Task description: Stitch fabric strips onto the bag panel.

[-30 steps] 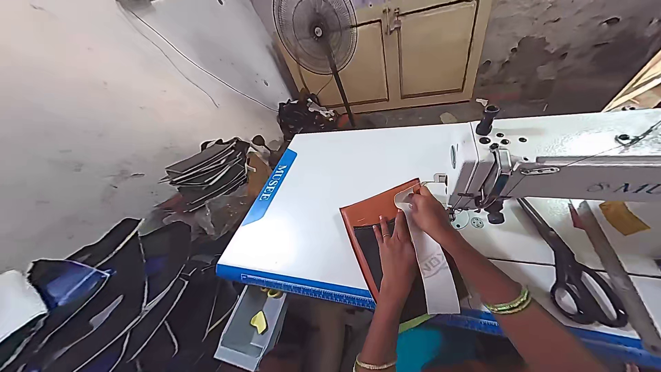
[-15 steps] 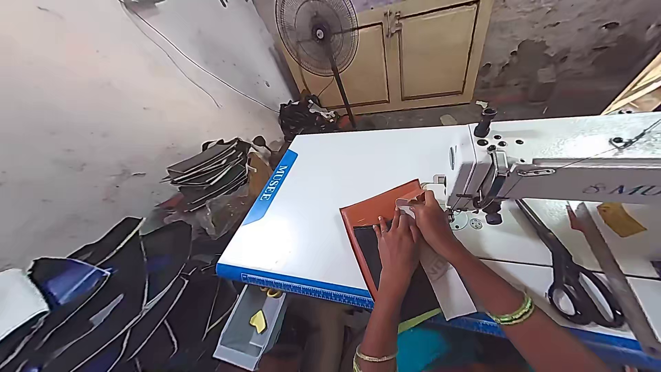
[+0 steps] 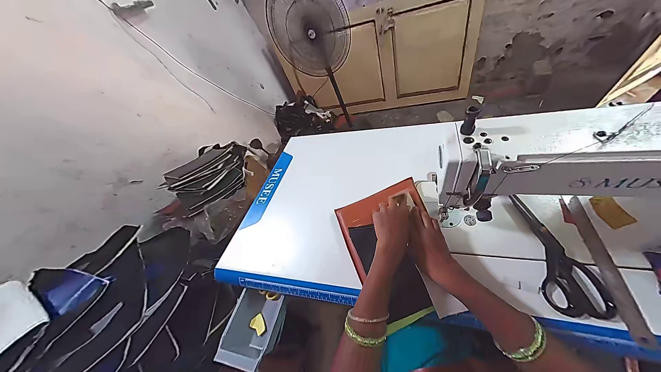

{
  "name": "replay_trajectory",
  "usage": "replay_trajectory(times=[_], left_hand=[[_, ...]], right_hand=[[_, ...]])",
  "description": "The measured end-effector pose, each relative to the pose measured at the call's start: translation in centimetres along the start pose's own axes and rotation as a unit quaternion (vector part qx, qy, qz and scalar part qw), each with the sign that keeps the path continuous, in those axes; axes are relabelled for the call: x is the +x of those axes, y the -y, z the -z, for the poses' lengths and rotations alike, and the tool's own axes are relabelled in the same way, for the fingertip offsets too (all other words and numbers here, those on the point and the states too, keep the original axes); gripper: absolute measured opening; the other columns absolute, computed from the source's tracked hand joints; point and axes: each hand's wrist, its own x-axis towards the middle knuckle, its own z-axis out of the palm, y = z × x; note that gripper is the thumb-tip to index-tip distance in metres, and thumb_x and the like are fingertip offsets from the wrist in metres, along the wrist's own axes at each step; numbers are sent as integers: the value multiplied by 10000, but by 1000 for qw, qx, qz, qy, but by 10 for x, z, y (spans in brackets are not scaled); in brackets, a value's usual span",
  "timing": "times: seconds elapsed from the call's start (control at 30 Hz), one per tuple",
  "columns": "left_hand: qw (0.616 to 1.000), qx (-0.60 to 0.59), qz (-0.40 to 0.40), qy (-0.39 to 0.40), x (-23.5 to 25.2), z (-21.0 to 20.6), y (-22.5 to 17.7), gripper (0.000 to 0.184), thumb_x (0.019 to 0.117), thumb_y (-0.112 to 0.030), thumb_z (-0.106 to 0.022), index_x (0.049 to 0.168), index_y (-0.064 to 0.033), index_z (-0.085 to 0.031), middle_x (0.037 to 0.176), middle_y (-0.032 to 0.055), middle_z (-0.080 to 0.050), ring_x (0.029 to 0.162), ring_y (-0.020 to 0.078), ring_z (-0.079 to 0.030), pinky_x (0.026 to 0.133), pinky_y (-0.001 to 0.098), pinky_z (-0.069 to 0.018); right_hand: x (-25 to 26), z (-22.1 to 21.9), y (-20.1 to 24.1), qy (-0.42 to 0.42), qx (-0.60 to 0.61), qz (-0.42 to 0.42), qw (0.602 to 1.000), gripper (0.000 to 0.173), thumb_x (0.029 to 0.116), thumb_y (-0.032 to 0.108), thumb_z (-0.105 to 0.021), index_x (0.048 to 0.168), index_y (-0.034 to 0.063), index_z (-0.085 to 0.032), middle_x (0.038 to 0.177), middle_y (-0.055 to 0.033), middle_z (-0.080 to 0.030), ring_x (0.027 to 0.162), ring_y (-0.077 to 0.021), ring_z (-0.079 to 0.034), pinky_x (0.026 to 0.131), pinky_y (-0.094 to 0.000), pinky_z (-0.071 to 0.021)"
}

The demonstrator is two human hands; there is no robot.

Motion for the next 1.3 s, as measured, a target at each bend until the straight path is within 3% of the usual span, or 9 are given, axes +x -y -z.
replay_trajectory(times=[0.17,0.27,0.37,0.47,0.6,0.67,0.83,0.97,1.3], left_hand=[[996,-43,-49,-59,37,-30,25,475,1120,-318,-319,1536,-140,-465,1662,105,-322,1565,343,-201,1223,644,-98],[995,-73,-53,-37,39,-37,32,511,1124,-337,-246,1601,-187,-354,1692,29,-263,1580,284,-168,1243,596,-68],[994,-81,-59,-40,37,-35,34,538,1114,-401,-261,1604,-198,-351,1694,23,-257,1581,289,-159,1242,601,-34],[994,-86,-59,-45,37,-37,34,551,1105,-438,-287,1601,-208,-359,1692,13,-261,1582,285,-159,1243,596,-32],[992,-97,-64,-57,38,-38,36,543,1104,-432,-318,1595,-207,-371,1692,16,-261,1582,291,-153,1238,601,-46],[990,-107,-68,-67,38,-40,36,540,1102,-427,-341,1588,-197,-386,1685,28,-280,1577,307,-171,1231,611,-59],[988,-110,-74,-80,38,-43,37,550,1099,-438,-364,1587,-185,-389,1683,46,-285,1571,328,-183,1221,629,-75],[987,-104,-81,-89,39,-45,39,554,1100,-433,-367,1587,-170,-386,1678,67,-294,1563,342,-204,1215,635,-89],[984,-109,-99,-97,41,-46,42,558,1099,-434,-379,1578,-150,-401,1668,88,-314,1546,370,-240,1200,648,-118]], right_hand=[[1,5,3,31,12,-12,999,469,1028,-38,-379,1485,-145,-388,1590,-328,-329,1482,-447,-346,1187,-513,-290],[-1,-1,2,-5,5,-3,1000,456,1026,-33,-386,1465,-152,-418,1565,-322,-382,1456,-441,-398,1168,-495,-328],[-16,-9,-2,-109,43,12,993,351,1013,-5,-469,1305,-154,-595,1389,-326,-571,1288,-470,-566,1060,-508,-457],[-52,-3,-5,-115,78,-11,990,294,999,56,-582,1214,-126,-668,1211,-335,-645,1107,-499,-636,926,-544,-529],[-97,26,-11,41,127,-89,987,379,1028,135,-598,1386,15,-623,1186,-304,-624,1041,-451,-654,847,-501,-556],[-117,20,-24,0,192,-62,979,345,977,95,-654,1308,2,-683,1032,-282,-689,836,-420,-699,724,-507,-572],[-141,-7,-37,-82,459,-123,876,304,921,74,-681,1200,-46,-675,718,-30,-659,534,-53,-592,496,-204,-511],[-143,-4,-23,-72,572,-187,795,304,905,9,-686,1193,-70,-633,684,33,-646,506,-2,-593,474,-175,-518],[-149,-29,-30,-132,478,-114,861,302,938,66,-659,1202,-77,-699,797,-106,-724,550,-30,-599,520,-175,-508]])
